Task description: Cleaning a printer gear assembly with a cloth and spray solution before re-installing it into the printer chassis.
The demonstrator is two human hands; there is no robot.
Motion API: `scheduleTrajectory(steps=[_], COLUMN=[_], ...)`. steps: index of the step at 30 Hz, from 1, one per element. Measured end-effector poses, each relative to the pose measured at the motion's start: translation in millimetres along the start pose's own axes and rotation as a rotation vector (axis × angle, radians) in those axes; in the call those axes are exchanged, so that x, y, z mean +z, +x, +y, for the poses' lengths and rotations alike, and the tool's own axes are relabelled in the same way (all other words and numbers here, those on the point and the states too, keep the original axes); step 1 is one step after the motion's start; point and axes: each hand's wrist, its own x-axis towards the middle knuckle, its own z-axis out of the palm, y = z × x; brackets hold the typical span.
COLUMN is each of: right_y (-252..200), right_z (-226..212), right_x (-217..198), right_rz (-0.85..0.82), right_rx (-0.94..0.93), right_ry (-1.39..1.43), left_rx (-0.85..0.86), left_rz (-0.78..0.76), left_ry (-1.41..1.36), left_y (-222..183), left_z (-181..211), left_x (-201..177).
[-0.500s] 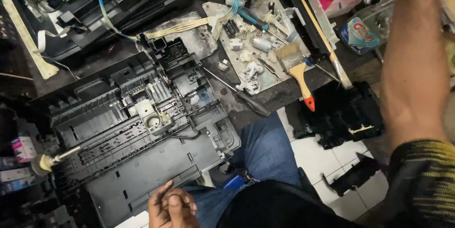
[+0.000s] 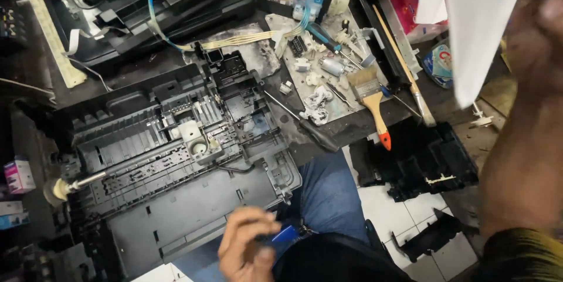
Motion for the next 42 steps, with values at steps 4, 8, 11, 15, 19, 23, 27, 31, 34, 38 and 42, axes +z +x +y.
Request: scheduleTrajectory(steps=[4,8,11,15,19,23,27,31,34,38,42], right_y=[-0.4,-10.3,-19.9,-36.7,-60.2,-75.5,-95.6,-101.9,-103.1,-100.7,-105.1], right_z=[-14.6,-16.3,-28.4,-45.4,-34.7,-32.4,-12.9,-15.2,-22.4,-41.3,-38.6], right_x=[55.9,101.6,130.6,159.1,169.8,186.8,188.5,188.4,183.7,186.2,189.1], right_rz=[0.140,0.190,0.188,0.279,0.286,0.320,0.264,0.313,0.304,0.207,0.078], right_rx=[-0.030,0.046,0.112,0.193,0.205,0.212,0.177,0.165,0.229,0.285,0.550], right_ry=[0.197,0.547,0.707,0.728,0.715,0.720,0.679,0.645,0.481,0.275,0.286], left_rx=[-0.109,-0.352,-0.398,-0.426,-0.746,-0.798,-0.842,-0.746,-0.675,-0.213,-0.158], left_rz=[-0.094,-0.207,-0.251,-0.369,-0.457,-0.333,-0.245,-0.185,-0.150,-0.158,-0.306], left_ry=[-0.098,-0.261,-0.310,-0.241,-0.281,-0.427,-0.417,-0.421,-0.303,0.147,0.261], left_y=[26.4,48.3,58.2,73.9,73.1,67.7,67.1,60.5,64.2,72.6,74.8], left_z=[26.6,44.4,62.4,75.4,59.3,50.9,47.3,39.4,41.1,49.1,50.9], left_x=[31.1,59.8,74.5,85.0,94.8,101.2,103.8,102.6,98.7,85.1,70.7])
